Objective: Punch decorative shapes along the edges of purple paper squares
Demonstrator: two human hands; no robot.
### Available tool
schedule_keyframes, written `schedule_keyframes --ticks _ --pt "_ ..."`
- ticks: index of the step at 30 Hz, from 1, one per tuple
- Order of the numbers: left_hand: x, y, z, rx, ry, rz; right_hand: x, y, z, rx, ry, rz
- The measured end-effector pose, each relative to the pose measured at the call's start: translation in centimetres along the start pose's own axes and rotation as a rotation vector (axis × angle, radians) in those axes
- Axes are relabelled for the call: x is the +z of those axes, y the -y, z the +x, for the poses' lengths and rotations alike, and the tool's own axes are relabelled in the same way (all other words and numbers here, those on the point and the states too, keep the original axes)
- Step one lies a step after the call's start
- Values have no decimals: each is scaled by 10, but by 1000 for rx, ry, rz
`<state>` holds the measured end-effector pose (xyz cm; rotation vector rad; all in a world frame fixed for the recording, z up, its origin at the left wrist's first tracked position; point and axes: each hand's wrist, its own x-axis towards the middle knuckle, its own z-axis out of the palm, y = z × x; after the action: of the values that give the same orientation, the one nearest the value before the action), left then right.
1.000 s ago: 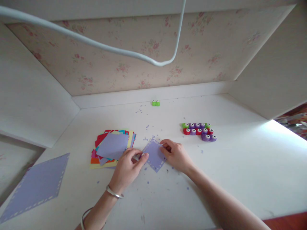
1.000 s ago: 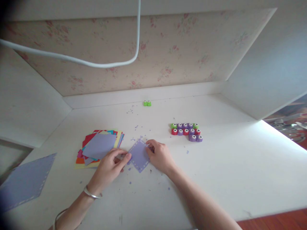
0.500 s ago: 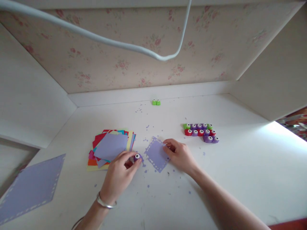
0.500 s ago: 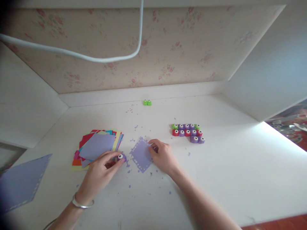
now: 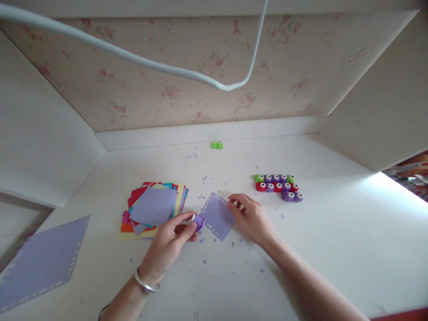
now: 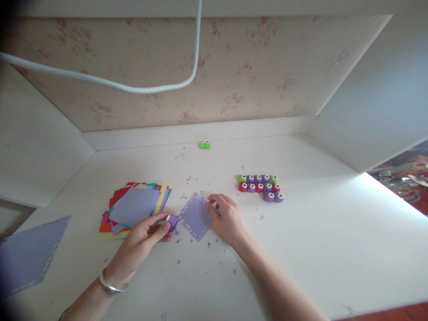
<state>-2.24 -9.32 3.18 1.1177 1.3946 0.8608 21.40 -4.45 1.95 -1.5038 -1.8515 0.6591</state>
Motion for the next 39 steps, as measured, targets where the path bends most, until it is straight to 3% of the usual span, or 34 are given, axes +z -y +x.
schedule_keyframes --ticks 7,14,17,25,30,35,39 --pt "4 2 1 31 29 -38 -5 6 -3 -95 -37 17" --pt "16 2 -3 234 139 120 -8 31 -18 -277 257 275" --pt "20 1 -3 279 162 147 -5 34 -20 -376 293 305" --pt "23 11 0 162 122 40 -12 35 -19 -386 392 290" --pt "20 7 -3 242 45 187 -14 35 -19 -377 320 276" --pt "13 5 -2 514 -96 456 -12 24 -14 -242 141 207" --pt "12 14 2 671 -87 690 -10 13 -15 -195 29 71"
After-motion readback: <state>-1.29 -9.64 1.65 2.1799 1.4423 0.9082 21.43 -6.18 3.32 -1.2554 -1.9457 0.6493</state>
